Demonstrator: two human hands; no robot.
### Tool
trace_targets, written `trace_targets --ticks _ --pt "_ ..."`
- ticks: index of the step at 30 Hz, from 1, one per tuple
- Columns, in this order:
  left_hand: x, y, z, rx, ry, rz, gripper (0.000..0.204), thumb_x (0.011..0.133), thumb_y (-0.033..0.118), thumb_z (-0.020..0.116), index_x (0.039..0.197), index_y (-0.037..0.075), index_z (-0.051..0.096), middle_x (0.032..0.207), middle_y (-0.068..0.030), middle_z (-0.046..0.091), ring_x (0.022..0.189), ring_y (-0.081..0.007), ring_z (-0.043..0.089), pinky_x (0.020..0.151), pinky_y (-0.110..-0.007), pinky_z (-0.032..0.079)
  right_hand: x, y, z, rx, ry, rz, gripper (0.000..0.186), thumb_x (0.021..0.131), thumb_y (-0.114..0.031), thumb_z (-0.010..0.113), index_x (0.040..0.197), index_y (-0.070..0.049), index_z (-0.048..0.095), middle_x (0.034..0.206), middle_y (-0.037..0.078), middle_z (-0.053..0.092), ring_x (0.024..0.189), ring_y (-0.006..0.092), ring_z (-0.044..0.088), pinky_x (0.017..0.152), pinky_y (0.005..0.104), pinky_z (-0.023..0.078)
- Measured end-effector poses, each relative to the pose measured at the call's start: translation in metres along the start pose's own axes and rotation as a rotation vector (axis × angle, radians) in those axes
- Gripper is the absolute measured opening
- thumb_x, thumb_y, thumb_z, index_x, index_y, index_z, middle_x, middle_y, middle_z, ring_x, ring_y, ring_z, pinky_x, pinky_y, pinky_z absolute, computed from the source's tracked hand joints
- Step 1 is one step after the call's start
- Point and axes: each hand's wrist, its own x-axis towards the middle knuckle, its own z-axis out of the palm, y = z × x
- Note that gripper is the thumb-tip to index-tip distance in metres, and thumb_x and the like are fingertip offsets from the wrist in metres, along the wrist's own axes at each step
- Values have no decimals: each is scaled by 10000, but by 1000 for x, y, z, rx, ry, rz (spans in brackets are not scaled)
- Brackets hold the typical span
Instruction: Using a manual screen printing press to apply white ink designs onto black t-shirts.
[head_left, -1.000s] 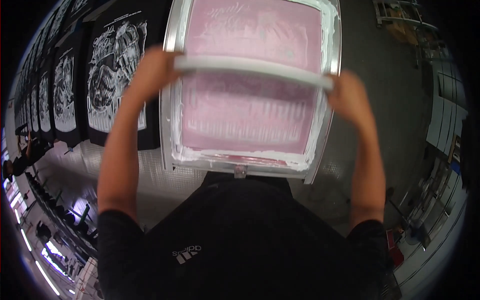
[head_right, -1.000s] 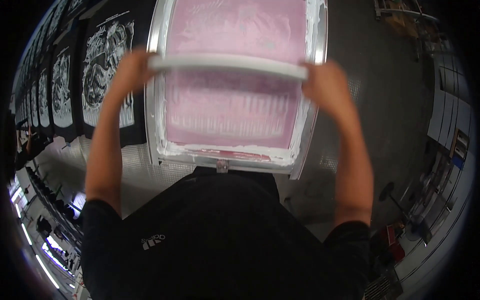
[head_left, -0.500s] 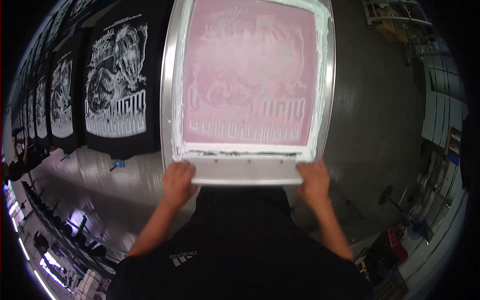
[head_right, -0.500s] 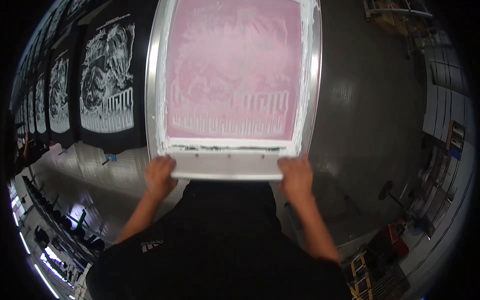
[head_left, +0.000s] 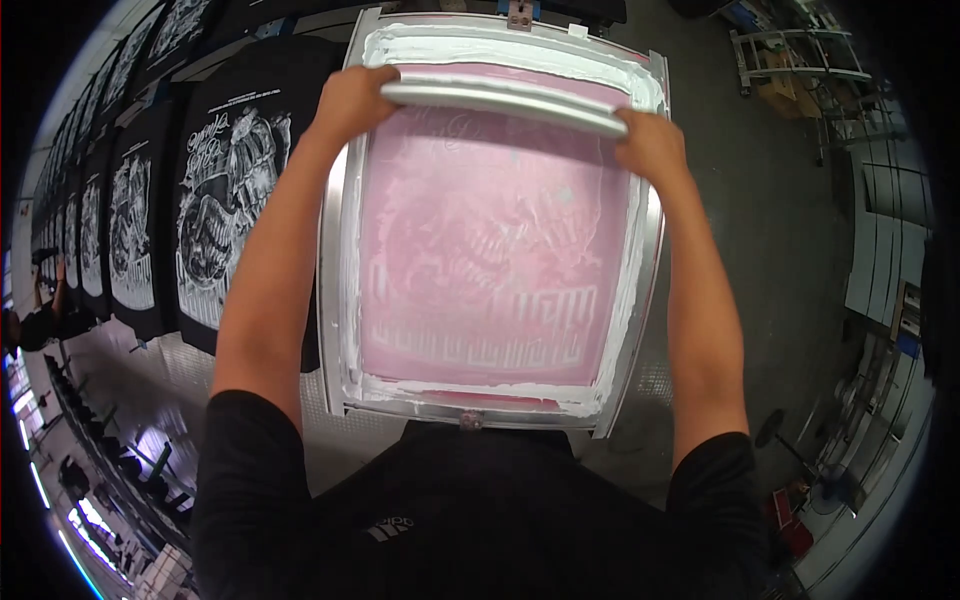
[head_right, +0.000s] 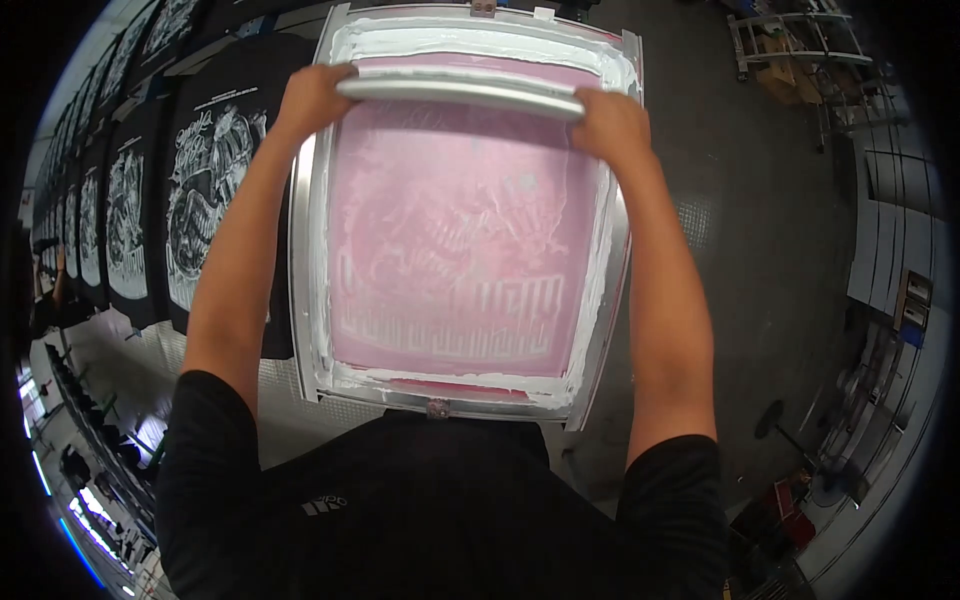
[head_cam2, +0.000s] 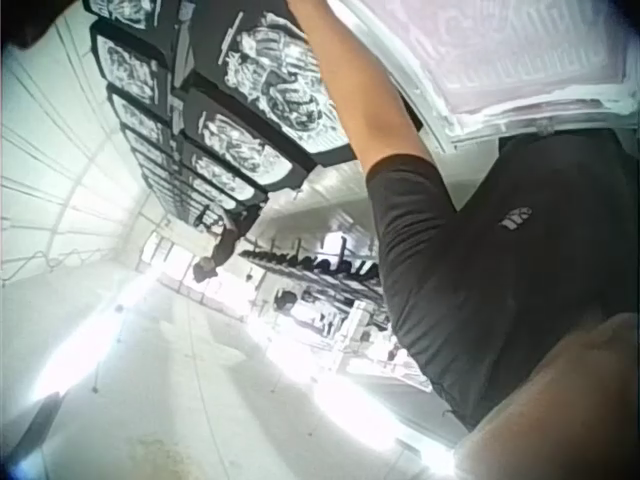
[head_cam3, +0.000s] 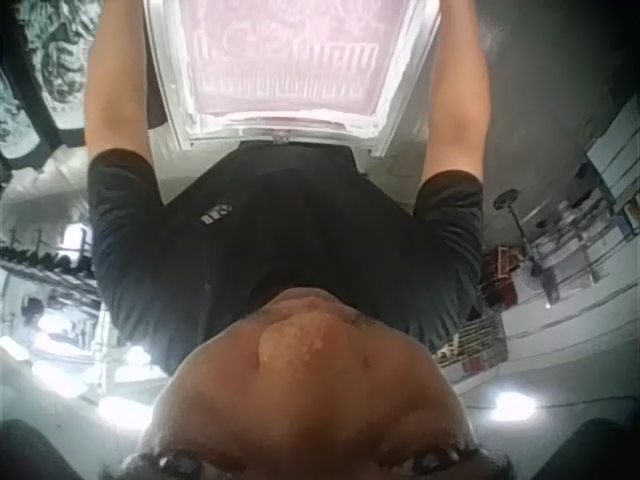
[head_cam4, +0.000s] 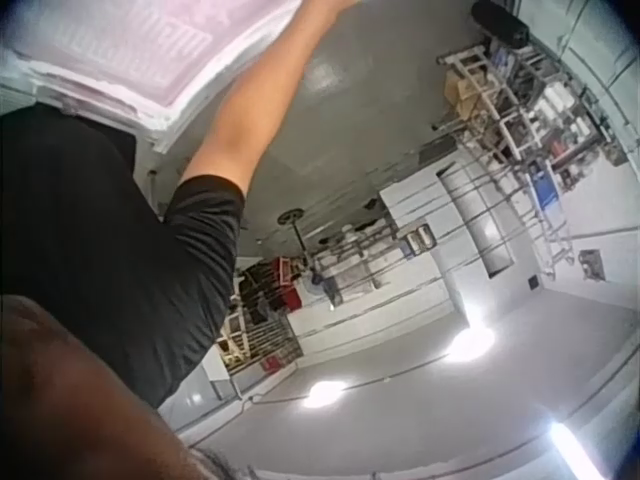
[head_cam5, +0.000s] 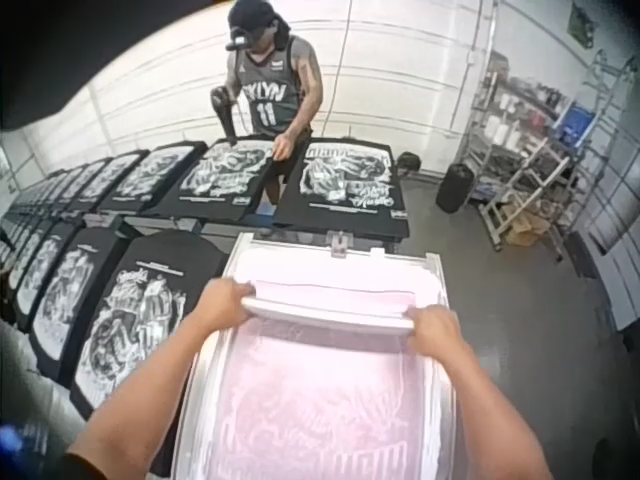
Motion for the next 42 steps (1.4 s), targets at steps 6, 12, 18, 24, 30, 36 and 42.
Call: trace_targets --ticks 6,12,18,24,30,36,42 --pt "73 -10 -26 0 -113 -26 441 726 384 795 1069 124 703 898 -143 696 875 -356 666 796 -429 531 94 29 -38 36 -125 -77 466 649 -127 595 1101 -138 709 998 176 706 950 353 672 838 434 535" --pt "-8 23 -47 -44 554 39 433 841 329 728 1191 92 634 1217 -131 611 1142 -352 539 954 -430 455 123 39 -73 278 -141 -156 484 551 -125 619 1018 -46 721 895 218 709 844 367 688 797 390 539" --pt "-311 139 -32 -733 -1000 -144 316 948 333 606 952 25 675 902 -164 682 850 -319 659 783 -423 506 153 48 -51 182 -186 -205 481 543 -132 694 1009 -12 704 899 191 707 853 320 685 800 379 528" --pt "-444 222 6 -1415 -993 -794 447 950 433 601 922 -6 675 721 -137 645 713 -199 620 688 -372 494 167 -23 -50 124 -111 -413 439 620 -168 673 1033 -21 691 947 221 686 906 348 665 842 383 515" --pt "-460 219 28 -1356 -913 -635 307 955 295 635 925 -7 684 698 -82 631 697 -98 562 657 -309 474 142 -67 -31 139 -74 -262 518 658 -126 563 1159 -48 669 1067 220 685 1022 365 652 897 399 513" --pt "-469 214 58 -1332 -932 -552 312 957 286 621 851 -1 685 675 -31 613 667 -64 537 610 -262 442 -9 -90 -24 126 -191 -356 502 651 -83 568 1140 -67 681 1105 192 678 1027 375 634 904 425 504" --pt "-446 214 34 -1467 -832 -511 287 962 249 605 869 -6 698 687 17 603 652 -62 531 611 -238 430 -262 -157 -7 273 -222 -278 398 696 -2 596 1079 -75 680 961 135 666 939 335 613 843 453 493"
